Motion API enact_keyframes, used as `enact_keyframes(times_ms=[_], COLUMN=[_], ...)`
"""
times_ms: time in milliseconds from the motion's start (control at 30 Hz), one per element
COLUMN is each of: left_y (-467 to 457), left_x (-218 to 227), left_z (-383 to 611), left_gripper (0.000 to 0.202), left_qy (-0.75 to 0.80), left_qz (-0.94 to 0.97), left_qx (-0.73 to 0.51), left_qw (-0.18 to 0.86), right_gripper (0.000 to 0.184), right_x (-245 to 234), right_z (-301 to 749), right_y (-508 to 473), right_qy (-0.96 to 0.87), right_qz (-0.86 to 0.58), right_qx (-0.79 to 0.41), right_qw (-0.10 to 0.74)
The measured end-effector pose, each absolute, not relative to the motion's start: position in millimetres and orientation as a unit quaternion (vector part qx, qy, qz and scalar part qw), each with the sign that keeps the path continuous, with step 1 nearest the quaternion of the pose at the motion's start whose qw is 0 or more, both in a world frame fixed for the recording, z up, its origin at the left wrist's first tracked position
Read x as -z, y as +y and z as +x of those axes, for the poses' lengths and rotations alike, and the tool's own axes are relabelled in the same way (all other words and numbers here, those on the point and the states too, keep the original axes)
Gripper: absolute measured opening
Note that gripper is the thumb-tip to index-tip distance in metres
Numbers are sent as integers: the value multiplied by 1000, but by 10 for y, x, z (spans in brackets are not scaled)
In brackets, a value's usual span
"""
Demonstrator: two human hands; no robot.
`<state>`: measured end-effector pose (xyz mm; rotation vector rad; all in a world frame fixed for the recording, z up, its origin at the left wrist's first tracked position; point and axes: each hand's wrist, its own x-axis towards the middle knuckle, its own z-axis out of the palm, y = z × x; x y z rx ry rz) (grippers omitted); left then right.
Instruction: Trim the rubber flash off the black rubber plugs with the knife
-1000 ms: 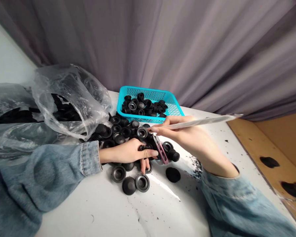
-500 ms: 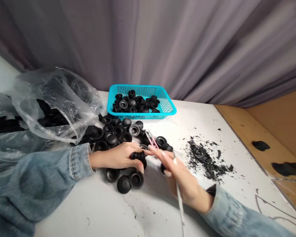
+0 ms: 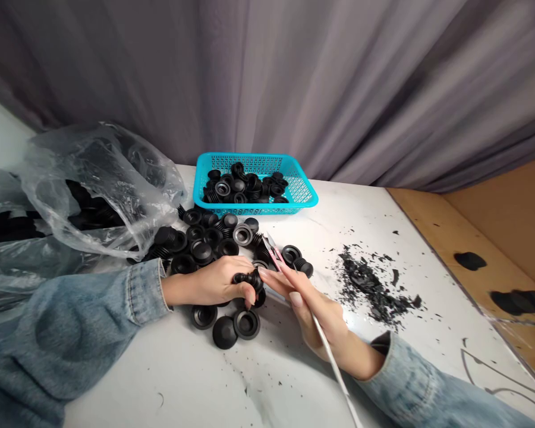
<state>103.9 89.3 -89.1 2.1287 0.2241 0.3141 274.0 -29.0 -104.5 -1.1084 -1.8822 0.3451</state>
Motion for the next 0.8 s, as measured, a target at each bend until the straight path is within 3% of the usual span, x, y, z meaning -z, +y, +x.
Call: enact_keyframes(times_ms=[333, 467, 633, 800], left_y=[883, 875, 879, 877], left_x=[896, 886, 908, 882], left_z=[1026, 1035, 1014, 1018], left_gripper=[77, 76, 71, 61], left_qy=[78, 98, 148, 177], left_qz=[875, 868, 801, 770], left_qx=[-133, -124, -136, -126], left_qw=[459, 471, 564, 600], right_gripper=[39, 37, 34, 34], right_x=[912, 945, 1017, 1056], right_z=[2737, 2721, 2689, 2771], right_y=[-252, -281, -290, -138], right_qy=[-614, -611, -512, -328], right_qz=[-542, -528, -542, -493], right_qx=[-354, -353, -318, -513], right_qw=[451, 472, 585, 621])
